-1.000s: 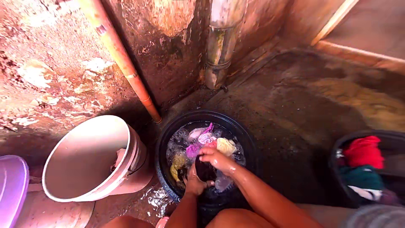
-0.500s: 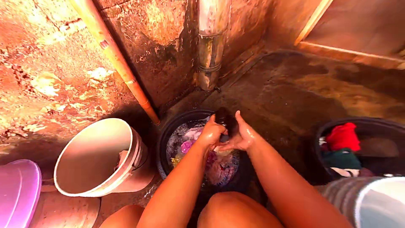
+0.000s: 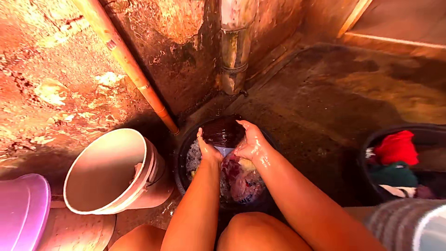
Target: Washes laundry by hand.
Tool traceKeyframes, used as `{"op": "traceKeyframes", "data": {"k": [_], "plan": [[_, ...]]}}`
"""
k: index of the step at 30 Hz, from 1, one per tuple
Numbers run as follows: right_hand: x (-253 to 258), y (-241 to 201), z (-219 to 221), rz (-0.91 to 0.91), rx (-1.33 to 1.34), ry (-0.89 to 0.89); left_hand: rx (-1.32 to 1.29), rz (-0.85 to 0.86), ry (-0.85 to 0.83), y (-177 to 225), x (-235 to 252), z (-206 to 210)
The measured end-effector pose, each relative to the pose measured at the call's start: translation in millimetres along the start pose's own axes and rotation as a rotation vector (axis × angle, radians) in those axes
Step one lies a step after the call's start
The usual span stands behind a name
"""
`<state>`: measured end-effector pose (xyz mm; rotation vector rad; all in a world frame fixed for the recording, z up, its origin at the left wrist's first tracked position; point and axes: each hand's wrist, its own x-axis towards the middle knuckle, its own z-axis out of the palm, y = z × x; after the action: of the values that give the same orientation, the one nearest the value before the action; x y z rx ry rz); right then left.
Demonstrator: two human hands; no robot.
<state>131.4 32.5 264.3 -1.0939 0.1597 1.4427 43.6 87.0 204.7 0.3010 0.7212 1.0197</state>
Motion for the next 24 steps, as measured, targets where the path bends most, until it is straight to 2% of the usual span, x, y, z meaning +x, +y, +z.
{"op": "traceKeyframes", "data": {"k": [2,3,5,7,8,10,12,15,17,18,20,21,24], "plan": [[10,-1,-18,-0.012,-0.060,-0.049,0.011,0.044,-0.019,19,-1,14],[15,-3,-29,-0.003,-0.086,-0.090,0.026,0.082,-0.090,26,1,18],[17,-7,-34,0.001,-0.106,-0.232,0.079,0.168,-0.327,38,4,20],[11,-7,-19,-0.153,-0.086,-0.328,0.016,0.193,-0.547,45,6,20],[8,-7,-8,-0.288,-0.065,-0.313,-0.074,0.172,-0.606,45,7,18],[0,-8,18,-0.613,-0.115,-0.184,-0.140,0.143,-0.498,44,4,18],[-3,-9,38,-0.998,-0.377,-0.080,-0.108,0.062,-0.353,42,4,25],[-3,1,46,-1.557,-0.857,-0.107,-0.050,-0.056,-0.364,48,3,36],[-3,13,46,-1.817,-1.047,-0.155,0.172,-0.120,-0.565,62,19,28],[-3,20,44,-1.900,-1.135,-0.146,0.277,-0.216,-0.746,67,44,17],[-2,33,37,-2.008,-1.241,-0.148,0.546,-0.374,-0.969,78,74,19],[-1,40,31,-2.042,-1.284,-0.154,0.720,-0.429,-1.001,84,72,28],[10,64,13,-2.091,-1.433,-0.222,1.505,-0.415,-0.844,90,24,77]]}}
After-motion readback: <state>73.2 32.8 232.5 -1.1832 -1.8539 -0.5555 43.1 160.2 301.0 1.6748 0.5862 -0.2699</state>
